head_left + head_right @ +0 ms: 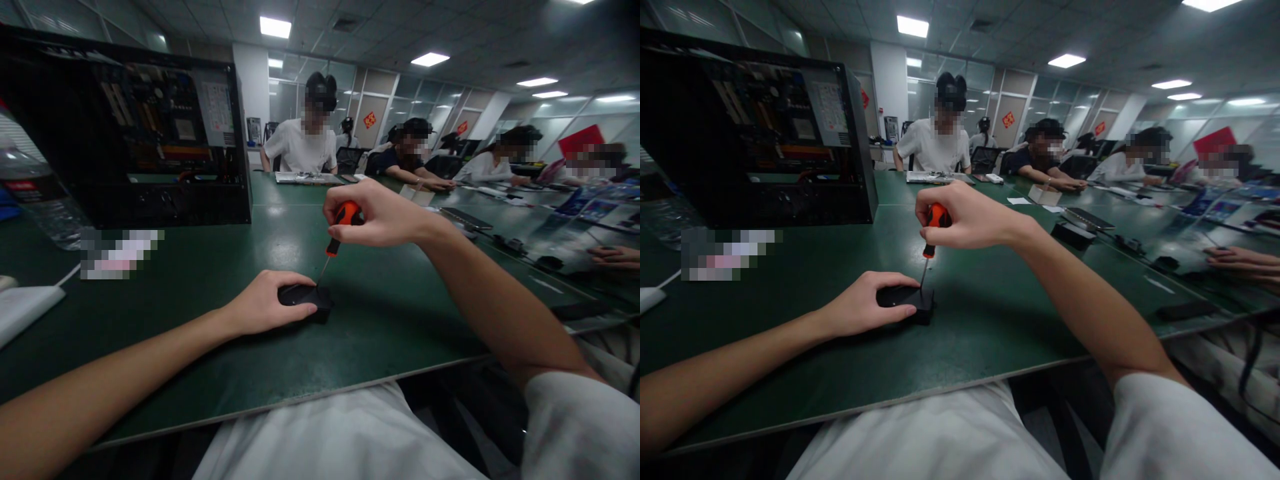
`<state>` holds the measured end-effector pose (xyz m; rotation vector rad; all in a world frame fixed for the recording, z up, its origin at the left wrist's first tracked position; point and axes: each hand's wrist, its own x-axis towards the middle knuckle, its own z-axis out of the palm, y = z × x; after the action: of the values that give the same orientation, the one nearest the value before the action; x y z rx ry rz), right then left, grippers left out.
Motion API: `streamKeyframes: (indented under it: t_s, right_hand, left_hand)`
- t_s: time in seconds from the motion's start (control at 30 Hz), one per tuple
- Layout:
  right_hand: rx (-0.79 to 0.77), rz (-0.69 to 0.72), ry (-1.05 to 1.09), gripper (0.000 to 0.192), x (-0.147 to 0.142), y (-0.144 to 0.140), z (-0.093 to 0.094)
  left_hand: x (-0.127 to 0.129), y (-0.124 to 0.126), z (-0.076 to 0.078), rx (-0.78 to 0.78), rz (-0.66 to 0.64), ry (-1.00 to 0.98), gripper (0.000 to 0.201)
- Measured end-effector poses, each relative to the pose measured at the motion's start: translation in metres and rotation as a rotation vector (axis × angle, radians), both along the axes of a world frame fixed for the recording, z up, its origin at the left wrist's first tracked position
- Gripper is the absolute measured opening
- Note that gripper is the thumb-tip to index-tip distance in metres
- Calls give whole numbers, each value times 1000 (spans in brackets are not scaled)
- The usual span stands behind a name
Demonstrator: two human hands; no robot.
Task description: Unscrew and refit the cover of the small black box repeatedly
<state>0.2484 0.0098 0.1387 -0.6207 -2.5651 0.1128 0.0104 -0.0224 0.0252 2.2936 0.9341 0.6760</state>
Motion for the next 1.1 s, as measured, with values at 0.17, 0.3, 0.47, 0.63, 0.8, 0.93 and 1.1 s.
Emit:
streamKeyframes:
  t_s: [0.17,0.3,0.47,0.63,0.8,0.93,1.1]
  right_hand:
    - [-23,-29,-32,22,1,-3,4]
    - [-43,-27,-115,22,6,-12,13]
    - [-125,-78,-261,21,28,-24,17]
    - [-184,-74,-440,29,59,-30,-11]
    - [59,-111,-398,27,88,-38,-49]
    - [214,-59,-340,26,105,-42,-62]
    - [282,-46,-336,27,103,-38,-69]
  left_hand:
    - [1,0,-2,11,-8,-9,39]
    - [1,0,-2,35,-1,0,40]
    - [0,1,2,70,-39,23,38]
    - [4,1,4,175,-36,78,32]
    - [10,0,1,195,-1,112,35]
    - [12,0,1,163,5,88,36]
    - [12,-1,-1,168,19,81,34]
